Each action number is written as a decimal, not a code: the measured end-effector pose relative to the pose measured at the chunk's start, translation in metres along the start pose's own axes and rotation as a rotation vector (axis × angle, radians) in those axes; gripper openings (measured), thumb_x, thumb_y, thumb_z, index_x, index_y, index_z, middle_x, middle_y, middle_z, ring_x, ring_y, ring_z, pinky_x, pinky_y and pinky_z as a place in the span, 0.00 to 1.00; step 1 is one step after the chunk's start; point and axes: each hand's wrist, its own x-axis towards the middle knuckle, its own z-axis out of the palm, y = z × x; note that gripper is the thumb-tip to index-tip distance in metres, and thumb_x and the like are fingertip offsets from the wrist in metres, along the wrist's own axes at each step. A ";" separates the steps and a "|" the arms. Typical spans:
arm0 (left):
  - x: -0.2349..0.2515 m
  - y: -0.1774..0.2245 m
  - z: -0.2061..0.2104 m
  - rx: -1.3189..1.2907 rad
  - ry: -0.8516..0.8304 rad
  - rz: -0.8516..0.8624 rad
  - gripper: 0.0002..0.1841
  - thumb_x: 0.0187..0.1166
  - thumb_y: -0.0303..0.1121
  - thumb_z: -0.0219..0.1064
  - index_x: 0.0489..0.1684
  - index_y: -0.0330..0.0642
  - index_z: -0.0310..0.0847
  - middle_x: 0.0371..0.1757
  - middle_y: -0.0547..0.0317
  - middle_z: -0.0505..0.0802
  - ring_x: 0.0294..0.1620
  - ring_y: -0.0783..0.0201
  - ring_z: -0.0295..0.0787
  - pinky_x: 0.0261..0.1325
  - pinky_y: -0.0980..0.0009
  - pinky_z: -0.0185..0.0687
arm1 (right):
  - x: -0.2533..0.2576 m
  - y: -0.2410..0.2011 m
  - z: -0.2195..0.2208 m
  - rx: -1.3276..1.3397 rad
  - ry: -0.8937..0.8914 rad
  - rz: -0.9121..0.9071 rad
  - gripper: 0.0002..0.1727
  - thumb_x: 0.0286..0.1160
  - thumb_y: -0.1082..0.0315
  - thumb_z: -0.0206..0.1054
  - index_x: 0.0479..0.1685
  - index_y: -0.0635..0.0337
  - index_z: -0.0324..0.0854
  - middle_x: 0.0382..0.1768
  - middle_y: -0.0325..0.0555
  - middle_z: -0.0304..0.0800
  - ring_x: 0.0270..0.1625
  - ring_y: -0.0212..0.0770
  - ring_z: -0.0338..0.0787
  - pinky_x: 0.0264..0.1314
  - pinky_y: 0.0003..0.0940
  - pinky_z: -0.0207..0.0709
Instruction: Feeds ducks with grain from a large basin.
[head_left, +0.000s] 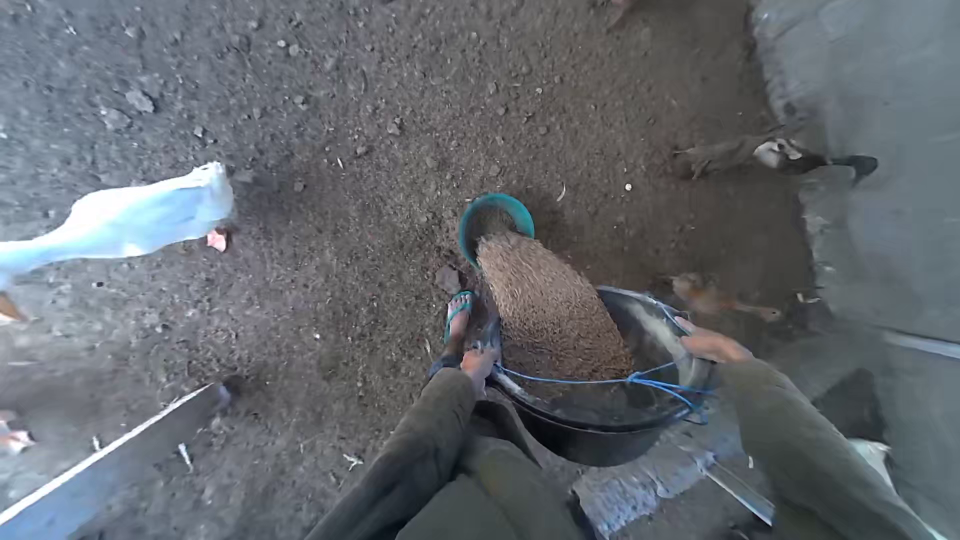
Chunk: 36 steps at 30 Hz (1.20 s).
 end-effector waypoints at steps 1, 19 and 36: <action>0.003 -0.007 0.000 0.017 0.018 0.012 0.32 0.75 0.45 0.77 0.70 0.30 0.76 0.67 0.31 0.84 0.70 0.40 0.81 0.70 0.41 0.76 | 0.002 0.012 0.016 0.053 0.046 0.000 0.46 0.87 0.67 0.59 0.98 0.48 0.31 0.86 0.69 0.64 0.85 0.66 0.69 0.83 0.65 0.63; -0.140 0.014 -0.119 0.380 0.271 0.528 0.36 0.69 0.38 0.80 0.74 0.32 0.69 0.55 0.34 0.89 0.58 0.42 0.88 0.62 0.44 0.81 | -0.127 0.033 0.266 1.100 0.615 0.129 0.23 0.81 0.62 0.71 0.67 0.69 0.81 0.58 0.71 0.87 0.63 0.67 0.85 0.67 0.69 0.74; -0.292 0.506 -0.296 0.392 0.140 0.919 0.32 0.70 0.39 0.76 0.71 0.37 0.68 0.45 0.45 0.90 0.47 0.51 0.92 0.52 0.50 0.87 | -0.232 -0.270 -0.091 1.290 0.959 -0.062 0.24 0.78 0.61 0.69 0.64 0.72 0.79 0.54 0.61 0.87 0.54 0.43 0.87 0.63 0.47 0.78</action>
